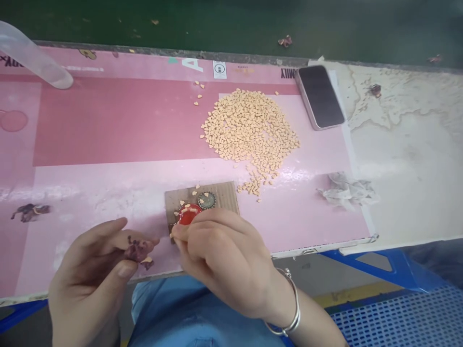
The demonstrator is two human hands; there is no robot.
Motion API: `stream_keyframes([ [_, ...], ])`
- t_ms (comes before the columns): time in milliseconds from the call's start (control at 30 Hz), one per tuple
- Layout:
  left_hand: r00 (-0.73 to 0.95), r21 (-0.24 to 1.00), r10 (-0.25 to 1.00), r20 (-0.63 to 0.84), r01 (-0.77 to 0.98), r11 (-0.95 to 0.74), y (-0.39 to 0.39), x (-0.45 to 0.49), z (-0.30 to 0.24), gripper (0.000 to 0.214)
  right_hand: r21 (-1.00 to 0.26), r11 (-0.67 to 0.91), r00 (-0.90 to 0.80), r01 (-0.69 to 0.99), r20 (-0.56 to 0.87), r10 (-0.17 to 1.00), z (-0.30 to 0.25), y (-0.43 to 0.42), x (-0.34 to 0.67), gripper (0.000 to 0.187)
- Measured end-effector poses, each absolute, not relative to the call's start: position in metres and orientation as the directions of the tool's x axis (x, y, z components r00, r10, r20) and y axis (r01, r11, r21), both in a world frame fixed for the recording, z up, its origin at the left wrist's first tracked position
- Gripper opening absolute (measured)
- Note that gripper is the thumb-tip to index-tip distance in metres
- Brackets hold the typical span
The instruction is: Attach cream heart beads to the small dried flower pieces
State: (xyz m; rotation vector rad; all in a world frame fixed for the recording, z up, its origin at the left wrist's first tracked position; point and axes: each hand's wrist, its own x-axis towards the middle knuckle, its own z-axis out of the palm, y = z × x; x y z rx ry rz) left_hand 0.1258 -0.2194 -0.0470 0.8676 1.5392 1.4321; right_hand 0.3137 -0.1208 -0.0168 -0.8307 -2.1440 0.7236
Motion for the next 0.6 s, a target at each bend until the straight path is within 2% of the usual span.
stream_keyframes([
  [133, -0.328, 0.988, 0.935, -0.135, -0.110, 0.105, -0.216, 0.127, -0.048, 0.022, -0.796, 0.575, -0.556, 0.186, 0.397, 0.730, -0.022, -0.124, 0.310, 0.045],
  [200, -0.335, 0.991, 0.935, -0.118, -0.106, 0.087, -0.215, 0.126, -0.050, 0.024, -0.818, 0.558, -0.558, 0.141, 0.400, 0.727, -0.023, -0.124, 0.311, 0.045],
  [267, -0.356, 0.997, 0.932, -0.063, -0.069, 0.041, -0.215, 0.125, -0.052, 0.023, -0.818, 0.560, -0.536, 0.133, 0.416, 0.735, -0.024, -0.124, 0.312, 0.042],
  [367, -0.285, 1.000, 0.958, 0.012, -0.011, -0.016, -0.216, 0.122, -0.052, 0.010, -0.807, 0.572, -0.471, 0.149, 0.451, 0.758, -0.027, -0.125, 0.314, 0.040],
  [500, -0.246, 1.000, 0.969, 0.007, 0.031, 0.001, -0.219, 0.121, -0.048, 0.020, -0.827, 0.533, -0.366, 0.178, 0.447, 0.816, -0.035, -0.131, 0.312, 0.038],
  [600, -0.262, 0.988, 0.964, 0.052, 0.156, -0.011, -0.221, 0.123, -0.049, 0.026, -0.852, 0.497, -0.224, 0.164, 0.459, 0.860, -0.042, -0.137, 0.309, 0.038],
])
